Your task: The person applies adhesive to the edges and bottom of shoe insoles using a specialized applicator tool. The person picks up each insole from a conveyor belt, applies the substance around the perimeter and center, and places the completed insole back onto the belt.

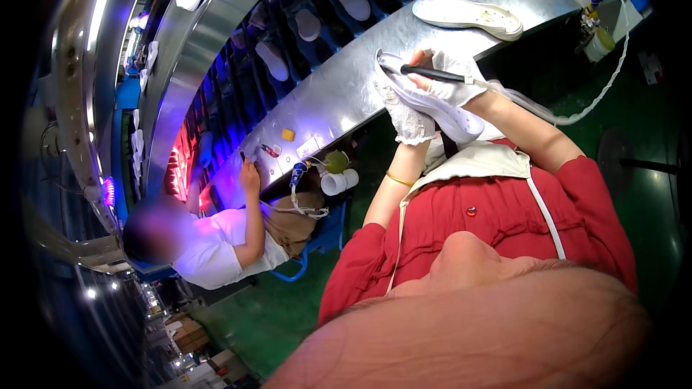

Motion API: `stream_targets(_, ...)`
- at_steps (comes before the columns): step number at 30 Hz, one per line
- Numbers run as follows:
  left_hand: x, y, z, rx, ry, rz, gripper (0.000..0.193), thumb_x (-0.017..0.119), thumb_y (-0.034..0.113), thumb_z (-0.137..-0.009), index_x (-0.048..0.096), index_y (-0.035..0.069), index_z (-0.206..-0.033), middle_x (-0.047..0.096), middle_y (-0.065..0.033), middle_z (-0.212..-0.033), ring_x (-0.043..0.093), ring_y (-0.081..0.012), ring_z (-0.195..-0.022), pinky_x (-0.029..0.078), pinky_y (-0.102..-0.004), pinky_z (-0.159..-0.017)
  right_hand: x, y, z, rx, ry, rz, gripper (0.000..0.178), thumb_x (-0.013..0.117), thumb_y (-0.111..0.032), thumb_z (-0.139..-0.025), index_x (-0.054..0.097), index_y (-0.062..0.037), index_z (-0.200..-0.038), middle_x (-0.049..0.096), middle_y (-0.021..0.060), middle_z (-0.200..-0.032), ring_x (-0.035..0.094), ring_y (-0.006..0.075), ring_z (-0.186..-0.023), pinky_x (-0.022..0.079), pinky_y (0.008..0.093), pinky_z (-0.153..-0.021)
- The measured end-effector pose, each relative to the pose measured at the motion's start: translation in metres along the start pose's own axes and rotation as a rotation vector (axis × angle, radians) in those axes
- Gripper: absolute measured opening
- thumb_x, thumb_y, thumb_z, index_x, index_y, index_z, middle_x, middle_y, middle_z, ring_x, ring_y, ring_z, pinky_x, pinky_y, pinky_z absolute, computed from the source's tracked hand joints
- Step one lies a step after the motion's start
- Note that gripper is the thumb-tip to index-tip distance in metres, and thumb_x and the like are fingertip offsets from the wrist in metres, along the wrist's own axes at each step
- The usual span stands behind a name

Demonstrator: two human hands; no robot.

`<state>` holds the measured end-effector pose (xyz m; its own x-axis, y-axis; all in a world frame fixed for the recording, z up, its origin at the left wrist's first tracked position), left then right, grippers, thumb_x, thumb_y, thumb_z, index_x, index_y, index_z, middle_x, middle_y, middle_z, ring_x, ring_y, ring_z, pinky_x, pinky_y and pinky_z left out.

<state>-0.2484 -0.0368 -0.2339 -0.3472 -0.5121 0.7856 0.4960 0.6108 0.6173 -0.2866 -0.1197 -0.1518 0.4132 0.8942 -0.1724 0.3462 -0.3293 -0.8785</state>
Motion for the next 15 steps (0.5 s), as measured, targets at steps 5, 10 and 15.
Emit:
stream_targets(5, -0.012, 0.017, 0.003, 0.028, -0.002, -0.153, 0.080, 0.034, 0.069, -0.081, 0.035, 0.003, -0.127, 0.046, -0.0153, -0.118, 0.049, -0.0253, -0.105, 0.043, -0.0364, -0.090, 0.001, 0.025, 0.008, 0.246, 0.012, -0.482, 0.019, 0.063, -0.005, -0.078, 0.052, -0.0041, -0.093, 0.059, 0.0044, -0.077, 0.055, 0.0077, -0.065, 0.046, 0.0221, -0.060)
stream_targets(10, -0.020, 0.019, 0.004, -0.089, 0.092, -0.006, 0.080, 0.036, 0.071, -0.079, 0.040, 0.005, -0.125, 0.049, -0.0134, -0.116, 0.050, -0.0253, -0.102, 0.043, -0.0375, -0.089, 0.011, 0.000, 0.018, -0.118, -0.101, -0.229, 0.020, 0.065, -0.007, -0.073, 0.057, -0.0037, -0.092, 0.061, 0.0068, -0.078, 0.058, 0.0134, -0.071, 0.047, 0.0247, -0.068)
stream_targets(15, -0.026, 0.031, 0.007, -0.095, 0.129, 0.009, 0.076, 0.036, 0.068, -0.081, 0.040, 0.008, -0.126, 0.049, -0.0123, -0.119, 0.050, -0.0263, -0.105, 0.043, -0.0389, -0.090, 0.016, 0.030, 0.031, 0.370, -0.167, -0.296, 0.017, 0.064, -0.008, -0.073, 0.059, -0.0048, -0.089, 0.060, 0.0051, -0.077, 0.058, 0.0133, -0.068, 0.047, 0.0256, -0.065)
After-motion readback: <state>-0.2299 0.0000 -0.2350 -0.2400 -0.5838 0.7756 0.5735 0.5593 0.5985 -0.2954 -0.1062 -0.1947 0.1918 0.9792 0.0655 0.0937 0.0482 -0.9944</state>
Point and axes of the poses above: each hand's wrist, its own z-axis away from the middle knuckle, its own x-axis out of the palm, y = z × x, the point moved 8 cm from there along -z, towards the middle knuckle
